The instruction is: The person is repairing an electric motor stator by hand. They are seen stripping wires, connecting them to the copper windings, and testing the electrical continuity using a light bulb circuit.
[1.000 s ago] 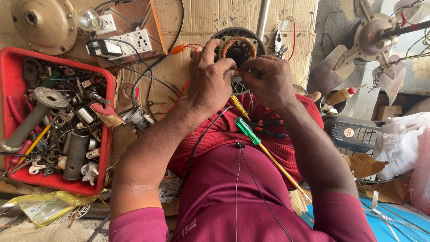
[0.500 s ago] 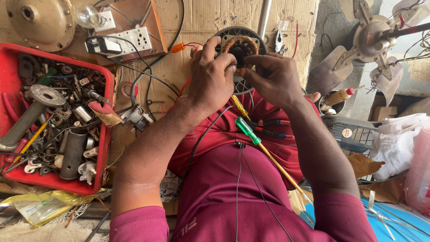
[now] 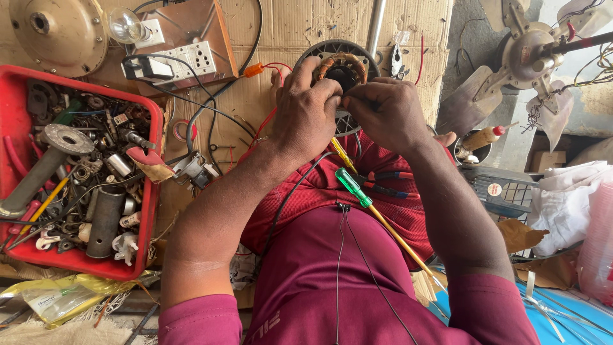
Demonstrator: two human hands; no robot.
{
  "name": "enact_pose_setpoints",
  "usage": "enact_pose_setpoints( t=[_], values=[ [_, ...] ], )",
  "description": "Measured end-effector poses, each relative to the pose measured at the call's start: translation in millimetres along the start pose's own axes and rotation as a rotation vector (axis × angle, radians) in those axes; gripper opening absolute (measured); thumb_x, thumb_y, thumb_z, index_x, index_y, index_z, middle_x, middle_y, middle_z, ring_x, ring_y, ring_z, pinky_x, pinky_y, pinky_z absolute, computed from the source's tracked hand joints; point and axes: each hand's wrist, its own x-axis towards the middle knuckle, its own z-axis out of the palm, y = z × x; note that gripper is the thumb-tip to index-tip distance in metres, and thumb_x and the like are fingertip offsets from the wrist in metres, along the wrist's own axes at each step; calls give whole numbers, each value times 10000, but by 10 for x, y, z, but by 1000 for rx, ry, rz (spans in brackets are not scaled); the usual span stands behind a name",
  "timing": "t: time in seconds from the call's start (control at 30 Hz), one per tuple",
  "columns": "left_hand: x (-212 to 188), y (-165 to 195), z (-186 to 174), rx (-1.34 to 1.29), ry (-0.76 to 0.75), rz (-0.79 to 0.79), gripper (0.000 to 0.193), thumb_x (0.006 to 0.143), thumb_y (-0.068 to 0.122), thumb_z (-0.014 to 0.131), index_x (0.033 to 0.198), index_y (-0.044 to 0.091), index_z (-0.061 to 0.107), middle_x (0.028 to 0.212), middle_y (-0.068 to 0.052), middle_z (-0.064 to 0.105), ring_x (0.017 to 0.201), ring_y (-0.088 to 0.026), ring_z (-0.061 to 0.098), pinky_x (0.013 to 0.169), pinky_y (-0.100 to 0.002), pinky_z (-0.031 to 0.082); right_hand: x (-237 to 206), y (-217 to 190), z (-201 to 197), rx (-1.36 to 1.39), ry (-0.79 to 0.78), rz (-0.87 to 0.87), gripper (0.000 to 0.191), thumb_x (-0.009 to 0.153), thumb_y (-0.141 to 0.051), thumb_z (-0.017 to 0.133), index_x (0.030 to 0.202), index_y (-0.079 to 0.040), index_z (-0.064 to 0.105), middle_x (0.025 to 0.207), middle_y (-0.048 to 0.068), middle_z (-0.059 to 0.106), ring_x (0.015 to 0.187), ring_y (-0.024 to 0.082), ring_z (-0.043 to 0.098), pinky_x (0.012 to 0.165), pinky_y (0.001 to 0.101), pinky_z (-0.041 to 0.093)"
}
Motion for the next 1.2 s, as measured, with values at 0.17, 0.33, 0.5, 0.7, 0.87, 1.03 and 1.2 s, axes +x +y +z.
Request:
enact_pose_setpoints(
  t=[0.17,0.33,0.5,0.7,0.87,1.03,1.2],
  values=[
    [5,-14,14,2,7,15,89,923,128,740,1010,111,738,1363,-167,561,1263,-342,566,1164,-689,192,37,12,19,-21,14,-35,127,907,-141,762,1004,-67,798,847,98,715,769,218,707,694,366,558],
    [11,-5,16,-10,7,6,95,913,123,742,1007,110,735,1346,-163,575,1246,-338,583,1158,-672,211,47,-12,0,-18,26,-25,138,886,-144,773,1001,-71,797,850,100,728,758,211,721,688,358,572],
    [11,-1,13,-4,8,-1,97,899,118,747,996,115,737,1339,-163,579,1234,-330,587,1152,-667,207,48,-19,-10,-33,19,-18,126,886,-144,779,988,-72,804,839,107,735,759,217,727,692,354,572],
    [8,-3,11,-28,12,-5,75,914,109,735,988,116,727,1327,-140,589,1216,-314,604,1154,-639,245,46,-48,-9,80,61,44,173,898,-130,770,1067,-108,799,921,41,758,778,104,725,672,291,605],
    [-10,-21,9,-29,39,29,55,923,104,725,976,109,710,1305,-137,589,1187,-309,612,1141,-644,236,9,-83,-93,6,7,159,308,834,-171,846,1129,-100,792,784,56,684,641,115,600,564,303,499],
    [1,-21,12,-26,42,26,47,936,102,716,980,115,704,1294,-129,592,1189,-301,610,1154,-639,231,33,-30,-59,-18,-28,107,182,912,-211,816,1051,-93,810,806,40,705,661,99,639,587,301,509],
    [5,-16,10,-23,50,35,61,916,106,721,972,115,700,1283,-133,589,1187,-308,606,1140,-638,230,46,43,9,21,20,26,128,912,-148,791,1010,-66,802,839,57,704,719,105,661,629,293,532]
  ],
)
